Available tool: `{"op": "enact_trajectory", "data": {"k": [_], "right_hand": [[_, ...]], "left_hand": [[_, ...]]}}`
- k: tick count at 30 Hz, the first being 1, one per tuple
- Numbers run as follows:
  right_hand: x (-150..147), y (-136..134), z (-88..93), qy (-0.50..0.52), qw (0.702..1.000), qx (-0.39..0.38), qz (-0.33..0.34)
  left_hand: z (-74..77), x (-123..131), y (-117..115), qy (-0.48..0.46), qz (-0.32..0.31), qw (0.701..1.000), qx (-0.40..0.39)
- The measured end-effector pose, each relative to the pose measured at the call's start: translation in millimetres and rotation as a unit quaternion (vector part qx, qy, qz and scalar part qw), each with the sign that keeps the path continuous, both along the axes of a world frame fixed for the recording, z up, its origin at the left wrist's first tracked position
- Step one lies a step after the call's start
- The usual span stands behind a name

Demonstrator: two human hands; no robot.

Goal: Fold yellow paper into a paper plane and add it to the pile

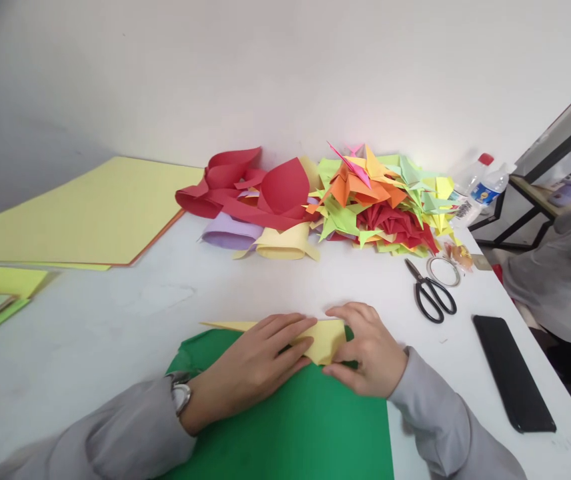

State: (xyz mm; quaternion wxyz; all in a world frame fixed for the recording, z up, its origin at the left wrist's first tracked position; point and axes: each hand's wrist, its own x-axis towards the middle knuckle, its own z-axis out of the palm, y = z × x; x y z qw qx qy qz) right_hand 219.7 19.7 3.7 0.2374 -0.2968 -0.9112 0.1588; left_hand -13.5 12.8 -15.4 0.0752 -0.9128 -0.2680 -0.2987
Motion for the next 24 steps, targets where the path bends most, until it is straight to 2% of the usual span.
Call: {"op": "enact_trajectory", "data": {"k": [4,7,11,15,18,21,24], "right_hand": [[-1.9,-1.0,-0.5,0.025,0.999,0.021,0.025],[-2.6,-0.4,-1.4,0.077,0.997,0.027,-0.011],[-2.1,1.3,-0.4,0.139,0.985,-0.033,-0.097],[-4.1,2.2,-1.0,0.152,0.980,-0.100,-0.084],[-6.0,2.1,-1.9,0.183,0.973,-0.117,-0.080],[-5.5,2.0,-0.5,0.231,0.963,-0.074,-0.120],[-3.5,0.7,2.0,0.252,0.953,0.031,-0.165]], "left_hand": [[-3.9,-0.6,0.7,-0.004,0.000,1.000,0.004],[-4.0,-1.3,1.8,-0.024,-0.008,1.000,0.016],[2.1,-3.6,2.0,-0.058,-0.027,0.997,0.031],[9.5,-5.3,0.3,-0.062,-0.033,0.997,0.029],[11.4,-6.0,-1.2,-0.069,-0.026,0.997,0.030],[11.0,-7.1,-1.4,-0.091,0.017,0.995,0.048],[9.3,-9.1,1.2,-0.127,0.106,0.985,0.052]]}}
